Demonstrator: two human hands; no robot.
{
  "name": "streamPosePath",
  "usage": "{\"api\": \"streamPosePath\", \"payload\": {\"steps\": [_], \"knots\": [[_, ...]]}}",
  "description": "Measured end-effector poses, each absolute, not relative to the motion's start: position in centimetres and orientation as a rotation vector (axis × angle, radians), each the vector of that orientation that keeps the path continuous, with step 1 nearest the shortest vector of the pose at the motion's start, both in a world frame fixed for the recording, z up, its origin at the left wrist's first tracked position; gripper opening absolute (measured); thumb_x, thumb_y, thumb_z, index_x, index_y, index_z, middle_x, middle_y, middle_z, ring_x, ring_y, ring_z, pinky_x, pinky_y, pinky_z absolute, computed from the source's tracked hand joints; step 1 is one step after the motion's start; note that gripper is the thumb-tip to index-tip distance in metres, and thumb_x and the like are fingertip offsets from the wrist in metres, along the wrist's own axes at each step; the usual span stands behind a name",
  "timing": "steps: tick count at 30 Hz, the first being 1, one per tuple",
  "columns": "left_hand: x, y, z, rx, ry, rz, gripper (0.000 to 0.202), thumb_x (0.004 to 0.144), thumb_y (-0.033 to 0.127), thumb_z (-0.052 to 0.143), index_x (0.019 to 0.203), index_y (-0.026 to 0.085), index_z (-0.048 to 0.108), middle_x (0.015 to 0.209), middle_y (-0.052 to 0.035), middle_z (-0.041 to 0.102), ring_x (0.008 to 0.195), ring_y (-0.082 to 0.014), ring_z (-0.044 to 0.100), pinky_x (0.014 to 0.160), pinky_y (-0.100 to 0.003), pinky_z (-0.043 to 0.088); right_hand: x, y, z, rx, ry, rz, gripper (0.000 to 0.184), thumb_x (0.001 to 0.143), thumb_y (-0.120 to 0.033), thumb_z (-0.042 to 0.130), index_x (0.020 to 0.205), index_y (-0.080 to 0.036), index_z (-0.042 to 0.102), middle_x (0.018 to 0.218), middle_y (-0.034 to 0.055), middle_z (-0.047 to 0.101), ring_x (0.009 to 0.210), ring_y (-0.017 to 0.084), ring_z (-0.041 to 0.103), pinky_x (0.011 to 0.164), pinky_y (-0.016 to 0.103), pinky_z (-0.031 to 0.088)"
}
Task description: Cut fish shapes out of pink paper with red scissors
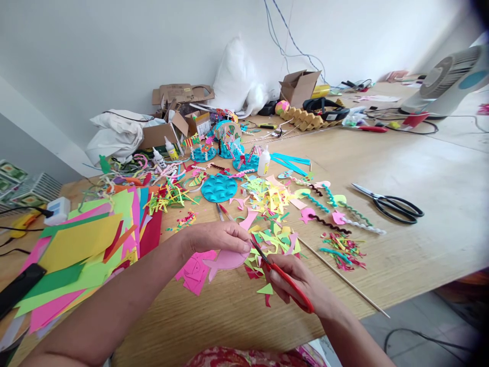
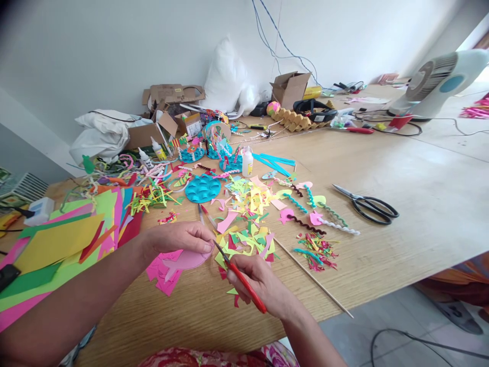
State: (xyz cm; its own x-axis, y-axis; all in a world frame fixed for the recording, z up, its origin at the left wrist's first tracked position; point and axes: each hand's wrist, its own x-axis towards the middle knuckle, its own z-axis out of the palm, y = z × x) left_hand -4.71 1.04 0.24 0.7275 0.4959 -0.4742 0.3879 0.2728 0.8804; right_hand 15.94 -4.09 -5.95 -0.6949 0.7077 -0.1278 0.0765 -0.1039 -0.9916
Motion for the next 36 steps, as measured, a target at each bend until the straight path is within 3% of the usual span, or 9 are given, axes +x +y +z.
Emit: {"api": "streamPosePath", "payload": {"steps": [13, 25, 36], "knots": [[-4.7, 0.99, 0.25, 1.36, 0.817, 0.065, 0.034, 0.069, 0.047, 0.059, 0.062, 0.015, 0.05, 0.058, 0.0021, 0.045, 0.047, -0.0078, 0.039, 0.042, -0.022, 0.024, 16.18, -4.07, -5.98, -0.876, -1.734, 1.845, 0.049, 0.079, -0.064, 0.045, 0.061, -0.019, 0.04, 0.047, -0.0073, 0.037, 0.041, 0.006, 0.03, 0.039, 0.019, 0.026], [-4.73, 1.13, 0.18, 1.384, 0.82, 0.075, 0.031, 0.071, 0.043, 0.059, 0.061, 0.015, 0.05, 0.056, 0.0026, 0.044, 0.047, -0.0075, 0.037, 0.042, -0.022, 0.024, 16.09, -3.79, -5.72, -0.953, -1.955, 1.571, 0.043, 0.086, -0.051, 0.046, 0.057, -0.021, 0.035, 0.049, -0.0067, 0.033, 0.045, 0.008, 0.028, 0.04, 0.021, 0.022], [-4.79, 1.23, 0.01, 1.38, 0.81, 0.08, 0.029, 0.074, 0.039, 0.057, 0.06, 0.015, 0.049, 0.054, 0.0037, 0.043, 0.045, -0.0069, 0.037, 0.041, -0.021, 0.024, 16.21, -3.67, -5.58, -0.989, -1.999, 1.512, 0.046, 0.083, -0.056, 0.047, 0.056, -0.021, 0.034, 0.053, -0.0063, 0.03, 0.048, 0.009, 0.026, 0.043, 0.022, 0.021]]}}
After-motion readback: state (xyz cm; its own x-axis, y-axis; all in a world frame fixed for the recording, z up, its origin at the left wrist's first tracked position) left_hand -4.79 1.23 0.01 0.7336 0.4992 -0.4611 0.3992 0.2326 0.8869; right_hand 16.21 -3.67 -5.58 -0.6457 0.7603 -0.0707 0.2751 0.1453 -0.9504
